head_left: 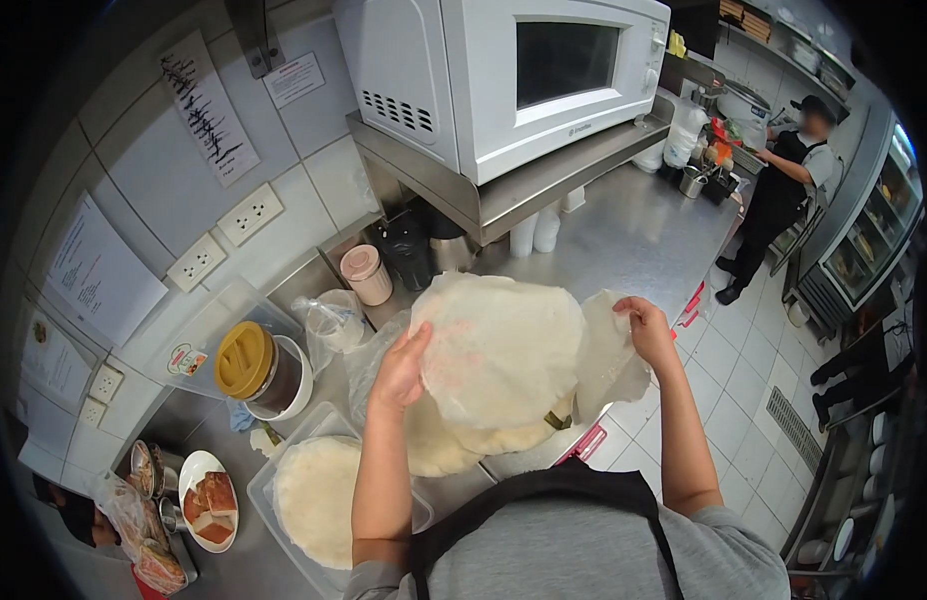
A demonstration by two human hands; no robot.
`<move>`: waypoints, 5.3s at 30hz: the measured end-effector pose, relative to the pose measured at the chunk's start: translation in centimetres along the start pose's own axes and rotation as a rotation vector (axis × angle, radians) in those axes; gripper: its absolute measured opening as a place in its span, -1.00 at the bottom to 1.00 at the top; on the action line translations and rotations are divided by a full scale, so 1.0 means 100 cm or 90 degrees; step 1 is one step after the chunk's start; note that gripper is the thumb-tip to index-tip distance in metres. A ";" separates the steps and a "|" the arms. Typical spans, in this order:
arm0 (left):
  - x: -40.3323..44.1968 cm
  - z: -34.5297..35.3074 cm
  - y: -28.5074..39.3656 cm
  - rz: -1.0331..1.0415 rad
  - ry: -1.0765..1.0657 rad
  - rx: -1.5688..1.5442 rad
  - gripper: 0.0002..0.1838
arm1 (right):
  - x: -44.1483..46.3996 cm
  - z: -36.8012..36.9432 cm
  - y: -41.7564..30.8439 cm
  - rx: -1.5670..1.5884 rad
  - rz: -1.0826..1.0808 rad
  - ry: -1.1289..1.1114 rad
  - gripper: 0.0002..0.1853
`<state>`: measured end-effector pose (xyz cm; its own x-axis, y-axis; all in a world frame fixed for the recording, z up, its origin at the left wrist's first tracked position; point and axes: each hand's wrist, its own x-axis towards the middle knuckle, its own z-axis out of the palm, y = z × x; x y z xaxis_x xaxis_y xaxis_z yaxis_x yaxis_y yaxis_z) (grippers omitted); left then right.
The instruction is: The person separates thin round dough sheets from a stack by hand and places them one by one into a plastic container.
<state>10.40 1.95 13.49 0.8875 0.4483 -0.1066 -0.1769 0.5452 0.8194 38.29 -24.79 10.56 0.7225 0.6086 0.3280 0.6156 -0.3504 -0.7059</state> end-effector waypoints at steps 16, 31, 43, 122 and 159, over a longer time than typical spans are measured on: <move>-0.007 -0.115 -0.080 -0.255 0.103 0.007 -0.53 | -0.011 0.026 -0.186 0.664 -0.048 -0.466 -0.30; -0.008 -0.107 -0.079 -0.234 0.077 -0.092 -0.43 | -0.056 0.130 -0.027 0.314 0.088 -0.498 -0.10; -0.054 -0.034 -0.050 0.102 -0.013 0.699 -0.42 | -0.055 0.142 0.038 0.137 -0.067 -0.021 -0.66; -0.049 0.006 -0.150 0.201 -0.154 1.122 -0.11 | -0.134 0.113 0.016 0.034 -0.261 -0.188 -0.82; -0.050 0.011 -0.148 0.221 -0.131 1.057 -0.33 | -0.136 0.105 0.004 -0.007 -0.285 -0.118 -0.84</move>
<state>9.01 -9.16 2.55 0.9655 0.2129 0.1501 0.1218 -0.8782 0.4625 25.35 -25.72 -0.79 0.3186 0.8171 0.4805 0.8571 -0.0319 -0.5141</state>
